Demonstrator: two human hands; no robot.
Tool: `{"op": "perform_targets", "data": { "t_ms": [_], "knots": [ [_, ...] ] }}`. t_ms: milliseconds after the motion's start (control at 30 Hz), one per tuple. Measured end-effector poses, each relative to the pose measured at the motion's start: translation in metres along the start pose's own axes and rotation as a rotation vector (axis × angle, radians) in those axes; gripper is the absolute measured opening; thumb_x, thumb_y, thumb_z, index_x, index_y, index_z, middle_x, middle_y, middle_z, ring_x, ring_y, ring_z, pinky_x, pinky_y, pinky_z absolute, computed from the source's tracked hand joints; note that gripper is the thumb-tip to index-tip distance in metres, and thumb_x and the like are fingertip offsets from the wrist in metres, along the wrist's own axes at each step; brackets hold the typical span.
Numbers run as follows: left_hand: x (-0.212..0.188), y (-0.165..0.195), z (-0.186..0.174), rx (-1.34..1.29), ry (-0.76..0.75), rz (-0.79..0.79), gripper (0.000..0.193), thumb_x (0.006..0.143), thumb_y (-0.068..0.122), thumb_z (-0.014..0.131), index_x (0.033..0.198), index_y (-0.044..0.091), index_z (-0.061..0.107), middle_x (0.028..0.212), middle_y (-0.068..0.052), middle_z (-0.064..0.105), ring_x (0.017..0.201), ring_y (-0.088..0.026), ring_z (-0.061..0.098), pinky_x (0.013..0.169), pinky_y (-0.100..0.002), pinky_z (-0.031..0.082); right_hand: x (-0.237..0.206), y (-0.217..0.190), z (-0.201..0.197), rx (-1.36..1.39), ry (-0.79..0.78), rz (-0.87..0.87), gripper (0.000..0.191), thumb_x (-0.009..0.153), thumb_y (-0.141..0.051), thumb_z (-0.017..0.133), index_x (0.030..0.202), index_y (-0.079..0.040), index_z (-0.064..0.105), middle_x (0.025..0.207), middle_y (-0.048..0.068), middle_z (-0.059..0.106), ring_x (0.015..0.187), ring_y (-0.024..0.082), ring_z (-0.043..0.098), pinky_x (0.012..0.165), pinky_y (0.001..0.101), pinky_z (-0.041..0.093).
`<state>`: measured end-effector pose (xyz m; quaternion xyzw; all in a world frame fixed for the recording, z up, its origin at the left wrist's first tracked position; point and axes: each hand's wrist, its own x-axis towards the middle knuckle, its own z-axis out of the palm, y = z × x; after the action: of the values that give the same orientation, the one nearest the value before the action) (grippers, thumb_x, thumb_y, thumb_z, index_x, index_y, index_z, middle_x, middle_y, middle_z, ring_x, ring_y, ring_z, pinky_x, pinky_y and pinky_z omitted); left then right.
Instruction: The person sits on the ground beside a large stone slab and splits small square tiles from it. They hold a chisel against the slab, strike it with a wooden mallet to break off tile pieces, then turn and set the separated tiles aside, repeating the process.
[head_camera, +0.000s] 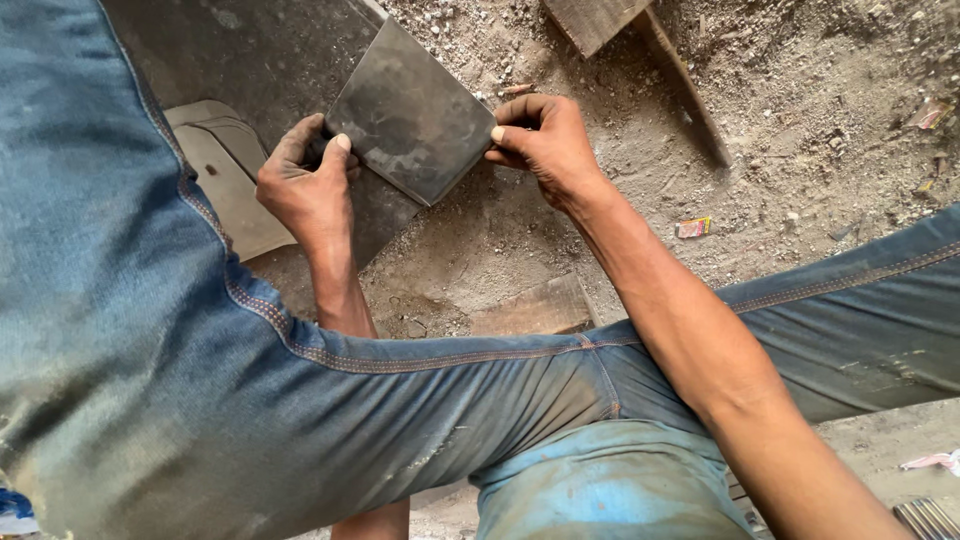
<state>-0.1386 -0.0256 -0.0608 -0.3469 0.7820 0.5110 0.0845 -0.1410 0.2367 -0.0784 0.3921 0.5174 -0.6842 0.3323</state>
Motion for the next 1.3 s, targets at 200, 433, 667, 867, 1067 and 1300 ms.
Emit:
{"op": "perform_targets", "data": {
  "t_ms": [200,433,667,867,1067,1300],
  "knots": [
    [0.000,-0.004,0.000,0.026,0.019,0.029,0.029,0.086,-0.004,0.080,0.115,-0.003,0.076,0.089,-0.009,0.080,0.070,-0.010,0.075,0.061,-0.023,0.064,0.001,0.001,-0.002,0.006,-0.007,0.000,0.010,0.089,0.011,0.067,0.098,0.007,0.069,0.092,0.015,0.071,0.074,0.016,0.074,0.067,0.0234,0.067],
    [0.000,0.001,0.004,0.027,0.031,-0.020,0.029,0.085,-0.003,0.079,0.114,-0.002,0.076,0.089,-0.009,0.080,0.068,-0.010,0.075,0.060,-0.023,0.064,0.002,0.001,-0.002,-0.005,-0.014,-0.002,0.010,0.090,0.010,0.067,0.099,0.008,0.068,0.093,0.014,0.071,0.076,0.016,0.074,0.069,0.0239,0.068],
    [-0.004,0.007,0.003,0.512,0.042,0.277,0.037,0.088,0.006,0.083,0.123,0.004,0.075,0.113,-0.015,0.076,0.104,-0.025,0.075,0.093,-0.038,0.060,0.008,-0.002,0.002,0.010,-0.027,-0.019,0.009,0.090,0.009,0.067,0.099,0.007,0.068,0.091,0.013,0.071,0.075,0.016,0.073,0.067,0.0244,0.066],
    [-0.022,0.011,0.032,0.775,-0.060,0.566,0.060,0.087,0.025,0.090,0.137,0.004,0.064,0.140,-0.023,0.055,0.130,-0.040,0.058,0.109,-0.047,0.051,0.010,-0.011,0.012,0.068,-0.046,-0.029,0.009,0.090,0.008,0.068,0.099,0.005,0.067,0.091,0.010,0.071,0.074,0.015,0.073,0.068,0.0259,0.067],
    [-0.030,0.027,0.053,0.770,-0.236,0.570,0.093,0.077,0.029,0.092,0.147,-0.009,0.045,0.147,-0.033,0.043,0.143,-0.050,0.037,0.117,-0.052,0.037,0.004,-0.020,0.017,0.079,-0.047,-0.037,0.009,0.091,0.006,0.068,0.100,0.005,0.067,0.092,0.009,0.071,0.074,0.015,0.073,0.069,0.0270,0.066],
    [-0.025,0.046,0.050,0.841,-0.319,0.537,0.093,0.073,0.028,0.093,0.142,-0.012,0.046,0.144,-0.034,0.044,0.140,-0.053,0.038,0.116,-0.051,0.038,0.001,-0.020,0.010,-0.036,-0.036,-0.041,0.012,0.089,0.005,0.067,0.101,0.002,0.069,0.097,0.008,0.071,0.073,0.016,0.073,0.068,0.0273,0.067]
  ]
}}
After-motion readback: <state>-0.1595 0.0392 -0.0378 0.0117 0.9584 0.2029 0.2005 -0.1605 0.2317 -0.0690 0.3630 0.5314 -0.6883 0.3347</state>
